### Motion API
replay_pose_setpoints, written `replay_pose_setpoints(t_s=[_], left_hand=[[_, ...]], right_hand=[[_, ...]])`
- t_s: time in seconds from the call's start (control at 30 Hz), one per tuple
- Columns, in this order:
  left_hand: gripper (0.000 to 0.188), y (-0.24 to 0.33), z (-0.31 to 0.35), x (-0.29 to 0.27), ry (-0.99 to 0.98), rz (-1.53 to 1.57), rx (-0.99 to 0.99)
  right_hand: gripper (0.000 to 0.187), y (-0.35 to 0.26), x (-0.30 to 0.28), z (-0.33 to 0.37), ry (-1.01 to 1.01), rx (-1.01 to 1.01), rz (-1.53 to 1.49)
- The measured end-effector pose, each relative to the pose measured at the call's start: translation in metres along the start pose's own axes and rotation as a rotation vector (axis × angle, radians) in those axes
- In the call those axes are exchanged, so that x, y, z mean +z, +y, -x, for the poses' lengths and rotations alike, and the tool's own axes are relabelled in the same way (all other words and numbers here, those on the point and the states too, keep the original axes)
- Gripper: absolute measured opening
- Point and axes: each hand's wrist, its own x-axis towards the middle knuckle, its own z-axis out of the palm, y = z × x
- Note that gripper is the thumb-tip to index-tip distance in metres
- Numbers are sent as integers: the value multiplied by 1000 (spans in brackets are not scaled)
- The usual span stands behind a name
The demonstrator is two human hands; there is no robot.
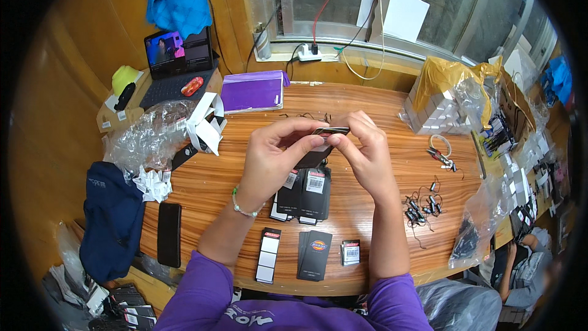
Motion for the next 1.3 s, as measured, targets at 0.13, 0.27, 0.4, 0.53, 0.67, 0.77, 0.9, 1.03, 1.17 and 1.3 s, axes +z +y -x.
replay_pose_setpoints(t_s=[0.13,0.27,0.4,0.53,0.67,0.77,0.9,1.03,1.17,1.3], left_hand=[[18,-1,-2,0,39,-80,-13],[17,2,-1,-1,45,-128,43],[15,1,-5,-4,58,-375,329],[16,2,-6,-6,25,-570,510],[17,4,-8,-10,-22,-673,641],[21,4,-9,-9,-65,-699,656],[21,1,-9,-8,-166,-674,599],[19,-5,-10,-12,-234,-643,516],[21,-5,-10,-6,-273,-548,332],[21,-9,-9,3,-268,-603,306]], right_hand=[[17,3,4,1,-4,-19,20],[15,1,8,4,14,52,-38],[10,-6,14,3,67,211,-539],[7,-6,9,6,12,363,-860],[6,-1,8,7,-37,443,-1074],[3,5,8,7,-91,463,-1147],[4,14,4,4,-187,467,-1291],[7,18,-7,3,6,345,-1305],[13,23,-32,1,308,193,-1290],[12,17,-27,2,189,144,-1419]])
